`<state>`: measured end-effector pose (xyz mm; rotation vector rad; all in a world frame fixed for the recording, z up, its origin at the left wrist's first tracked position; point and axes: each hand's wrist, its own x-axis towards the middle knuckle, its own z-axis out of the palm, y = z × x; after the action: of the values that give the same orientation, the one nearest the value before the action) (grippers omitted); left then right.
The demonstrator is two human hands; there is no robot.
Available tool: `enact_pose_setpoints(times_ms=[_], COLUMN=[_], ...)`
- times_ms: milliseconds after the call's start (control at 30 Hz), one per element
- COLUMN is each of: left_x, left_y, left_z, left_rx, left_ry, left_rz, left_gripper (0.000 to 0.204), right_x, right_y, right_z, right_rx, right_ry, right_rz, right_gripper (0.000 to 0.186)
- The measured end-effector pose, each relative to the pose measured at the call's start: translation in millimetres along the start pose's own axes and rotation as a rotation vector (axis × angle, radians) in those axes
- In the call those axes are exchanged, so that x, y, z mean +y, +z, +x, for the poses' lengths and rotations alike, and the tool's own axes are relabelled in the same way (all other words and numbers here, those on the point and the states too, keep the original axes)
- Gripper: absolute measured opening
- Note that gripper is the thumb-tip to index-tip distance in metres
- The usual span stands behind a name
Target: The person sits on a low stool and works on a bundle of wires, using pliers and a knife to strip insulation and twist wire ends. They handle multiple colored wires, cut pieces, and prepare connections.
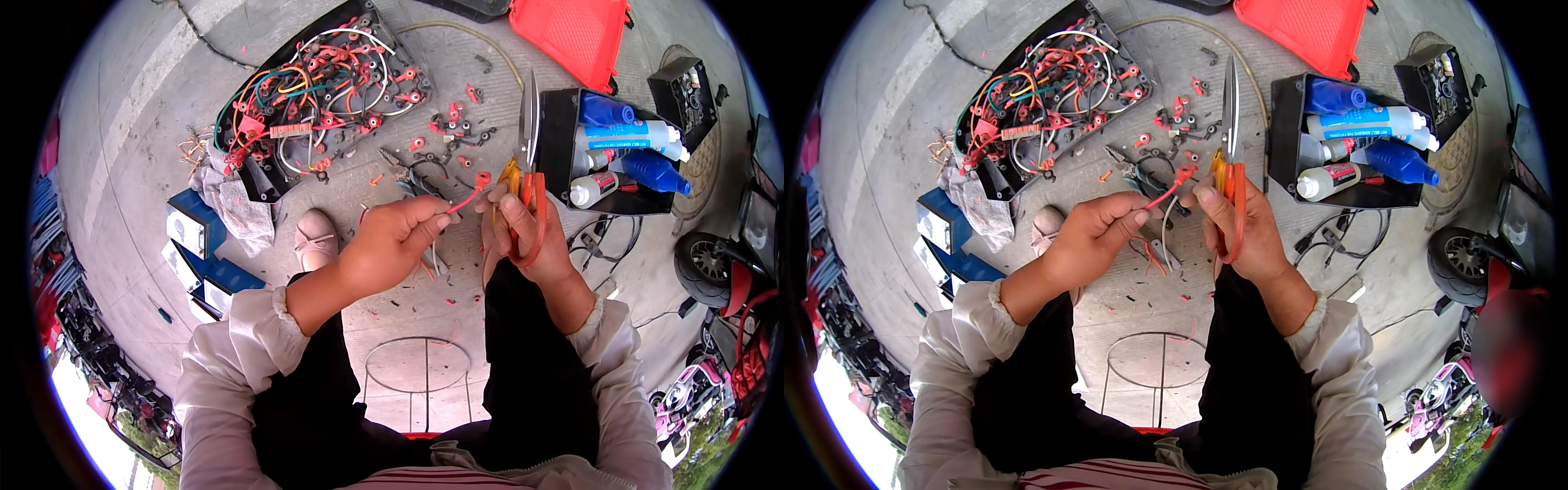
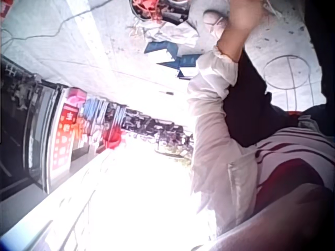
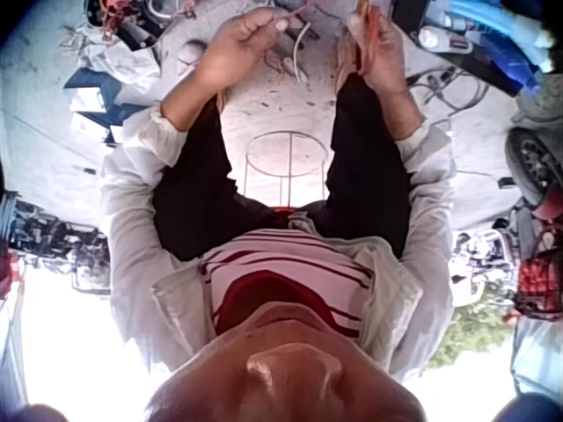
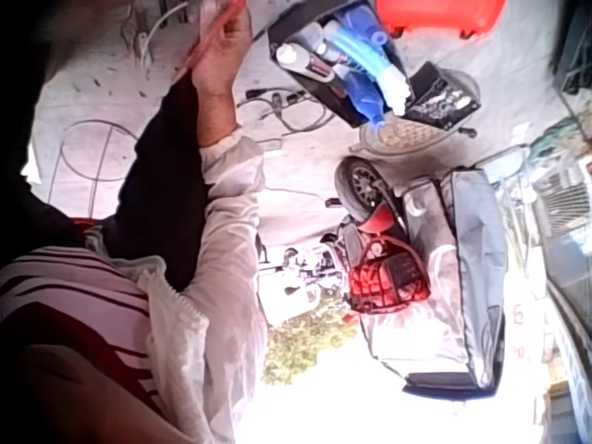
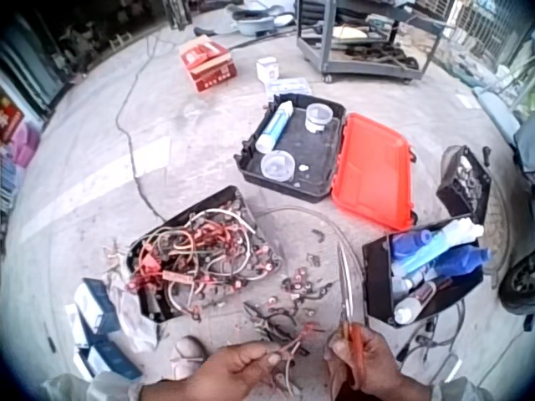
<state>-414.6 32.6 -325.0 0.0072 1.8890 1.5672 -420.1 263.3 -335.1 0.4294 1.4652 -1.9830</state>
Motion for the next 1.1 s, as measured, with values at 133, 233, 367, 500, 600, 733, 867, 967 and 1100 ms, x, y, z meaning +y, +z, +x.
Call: enact_pose_setpoints(times_ms=[133, 233, 367, 500, 600, 733, 867, 967, 1100], left_x=[-3.1, -6.7, -15.8, -17.8, -16.0, -12.5, -11.1, -14.1, -20.9], left_y=[-20.8, -20.0, -18.8, -18.2, -14.2, -7.7, -5.1, -4.9, -5.8], left_z=[5.0, 7.1, 9.1, 6.5, 4.3, 5.2, 6.4, 8.9, 9.0], left_rx=[-0.039, 0.024, 0.109, -0.050, -0.155, -0.210, -0.197, -0.201, -0.150], left_ry=[-0.174, -0.254, -0.331, -0.443, -0.521, -0.551, -0.581, -0.570, -0.602], left_rz=[-0.545, -0.840, -1.068, -1.126, -1.113, -1.050, -0.945, -0.858, -0.795], left_gripper=[0.023, 0.024, 0.022, 0.021, 0.020, 0.019, 0.019, 0.020, 0.021], right_x=[14.3, 29.5, 27.4, 16.1, 12.6, 21.9, 20.9, 31.1, 28.3], right_y=[-17.7, -22.0, -13.0, 1.9, 11.5, 14.6, 17.1, 15.0, 15.6], right_z=[-12.3, -23.0, -24.7, -13.9, -6.6, -0.7, 0.8, 3.0, 3.8], right_rx=[0.045, -0.127, -0.377, -0.452, -0.388, -0.322, -0.312, -0.310, -0.271], right_ry=[0.056, 0.123, 0.291, 0.323, 0.254, 0.239, 0.285, 0.342, 0.466], right_rz=[-0.170, -0.392, -0.474, -0.520, -0.433, -0.355, -0.268, -0.188, -0.252], right_gripper=[0.025, 0.037, 0.054, 0.064, 0.063, 0.064, 0.064, 0.063, 0.061])
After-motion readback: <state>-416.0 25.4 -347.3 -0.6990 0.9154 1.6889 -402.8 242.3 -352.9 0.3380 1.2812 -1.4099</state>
